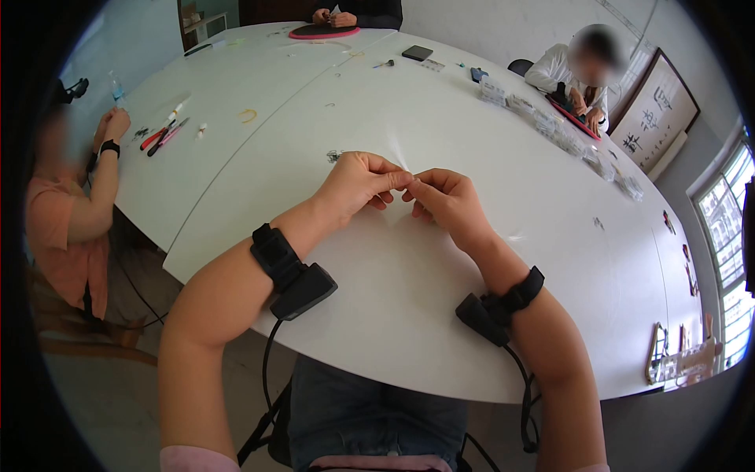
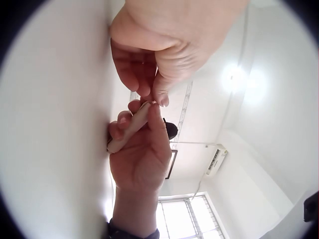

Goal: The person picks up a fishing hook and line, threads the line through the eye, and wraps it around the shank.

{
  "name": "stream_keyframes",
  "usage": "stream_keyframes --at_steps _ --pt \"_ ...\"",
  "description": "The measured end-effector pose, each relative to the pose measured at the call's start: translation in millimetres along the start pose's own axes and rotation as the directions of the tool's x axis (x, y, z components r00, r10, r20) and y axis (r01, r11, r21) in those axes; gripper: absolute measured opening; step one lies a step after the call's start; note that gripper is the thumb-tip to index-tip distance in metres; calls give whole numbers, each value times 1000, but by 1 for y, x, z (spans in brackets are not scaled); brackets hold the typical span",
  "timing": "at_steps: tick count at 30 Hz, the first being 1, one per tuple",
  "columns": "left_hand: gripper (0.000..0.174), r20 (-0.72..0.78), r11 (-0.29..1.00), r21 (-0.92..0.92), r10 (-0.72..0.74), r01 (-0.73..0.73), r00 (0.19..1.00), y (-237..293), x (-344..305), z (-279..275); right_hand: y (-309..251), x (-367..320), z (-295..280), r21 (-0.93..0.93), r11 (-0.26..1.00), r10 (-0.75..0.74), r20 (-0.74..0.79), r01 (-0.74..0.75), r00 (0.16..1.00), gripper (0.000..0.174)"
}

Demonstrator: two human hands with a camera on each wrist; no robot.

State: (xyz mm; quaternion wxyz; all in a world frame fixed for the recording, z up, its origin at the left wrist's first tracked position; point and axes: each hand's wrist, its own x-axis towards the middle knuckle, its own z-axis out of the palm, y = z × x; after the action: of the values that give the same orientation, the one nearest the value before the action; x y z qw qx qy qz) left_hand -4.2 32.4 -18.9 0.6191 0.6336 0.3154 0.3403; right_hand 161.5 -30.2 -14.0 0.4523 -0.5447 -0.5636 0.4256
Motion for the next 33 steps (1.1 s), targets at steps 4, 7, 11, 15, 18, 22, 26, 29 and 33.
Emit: stream_keyframes --at_steps 4,7,11,15,18,22,26,29,33 --pt "20 -21 1000 -3 1 -1 1000 -3 1 -1 3 3 -2 57 998 13 15 -13 1000 20" --pt "22 -64 1000 4 -21 22 998 -3 0 -1 1 4 -5 97 995 34 -2 -33 999 20" --pt "20 -52 999 -28 -21 19 998 -5 2 -5 0 8 -11 96 994 50 -27 -47 998 19" --pt "15 -38 931 -350 99 -106 994 12 -3 -1 1 13 -27 -104 994 -43 -90 33 995 19" --pt "13 82 891 -452 88 -41 993 22 -8 -1 8 22 -42 -268 959 -150 -202 93 968 19" --pt "16 349 962 -246 -28 120 937 14 -7 -3 21 30 -66 -562 806 -383 -255 187 888 19" --pt "17 718 972 157 -235 177 655 26 -22 -2 28 32 -83 -646 740 -464 -287 189 838 16" --pt "18 875 957 222 -280 187 396 25 -24 0 33 29 -91 -916 400 -610 -241 31 755 14" --pt "18 905 942 254 -311 218 291 21 -22 0 27 25 -93 -889 450 -556 -353 -85 752 14"
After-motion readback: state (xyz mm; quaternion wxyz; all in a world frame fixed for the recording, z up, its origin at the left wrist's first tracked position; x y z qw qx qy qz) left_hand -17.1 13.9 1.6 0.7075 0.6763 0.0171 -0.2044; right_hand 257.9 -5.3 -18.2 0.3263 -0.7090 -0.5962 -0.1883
